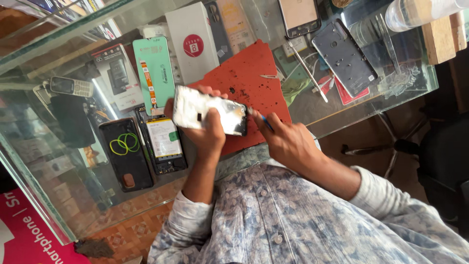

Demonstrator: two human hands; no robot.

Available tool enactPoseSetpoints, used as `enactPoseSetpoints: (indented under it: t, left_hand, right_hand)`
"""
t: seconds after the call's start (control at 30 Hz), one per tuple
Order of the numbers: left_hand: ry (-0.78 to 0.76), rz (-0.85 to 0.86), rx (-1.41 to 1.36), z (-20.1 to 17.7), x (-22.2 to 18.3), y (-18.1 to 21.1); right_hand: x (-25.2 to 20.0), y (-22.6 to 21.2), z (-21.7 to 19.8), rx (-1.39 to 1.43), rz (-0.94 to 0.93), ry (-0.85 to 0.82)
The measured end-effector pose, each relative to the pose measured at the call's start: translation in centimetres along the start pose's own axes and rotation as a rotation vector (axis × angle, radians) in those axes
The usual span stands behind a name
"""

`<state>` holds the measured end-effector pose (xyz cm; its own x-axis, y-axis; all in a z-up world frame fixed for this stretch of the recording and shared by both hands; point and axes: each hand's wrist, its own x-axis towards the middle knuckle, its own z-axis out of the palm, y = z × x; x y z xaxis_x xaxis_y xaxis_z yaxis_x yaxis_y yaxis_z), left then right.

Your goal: The person applies adhesive to the back of a smartphone chassis, then uses a metal spudger and a green plastic pry tool to scrape and separate the screen assembly from the frame. The person repeatedly scrapes along the edges and corners to release the display.

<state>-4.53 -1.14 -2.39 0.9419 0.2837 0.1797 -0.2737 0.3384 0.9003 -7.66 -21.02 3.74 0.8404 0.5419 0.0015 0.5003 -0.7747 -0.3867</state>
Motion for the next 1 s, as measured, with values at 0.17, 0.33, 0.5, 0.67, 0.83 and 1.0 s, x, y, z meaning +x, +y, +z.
enactPoseSetpoints:
  t: [0.17, 0.33, 0.5, 0.67, 0.83, 1.0]
  left_hand:
    - [-0.052, 0.21, 0.238, 0.5, -2.1, -0.3]
    - [-0.06, 0.254, 0.331, 0.8, -2.8, -0.1]
    - [-0.085, 0.253, 0.36, 1.4, -2.6, 0.6]
    - [-0.09, 0.261, 0.427, 1.5, -2.7, 0.9]
    - [-0.129, 0.259, 0.425, 1.2, -2.8, 0.8]
    - [-0.103, 0.309, 0.416, 0.9, -2.9, 0.2]
  right_hand:
    - [0.0, 0.0, 0.1, 0.109, 0.085, 0.063]
    - [-1.0, -0.9, 1.0, 0.136, 0.115, 0.0]
    - [-0.3, -0.8, 2.2, 0.087, 0.111, 0.105]
    - [-1.3, -1.5, 2.2, 0.026, 0.102, 0.054]
    - [1.3, -0.3, 2.1, 0.017, 0.083, 0.093]
    - [0.3, -1.1, 1.9, 0.007, 0.1, 0.085]
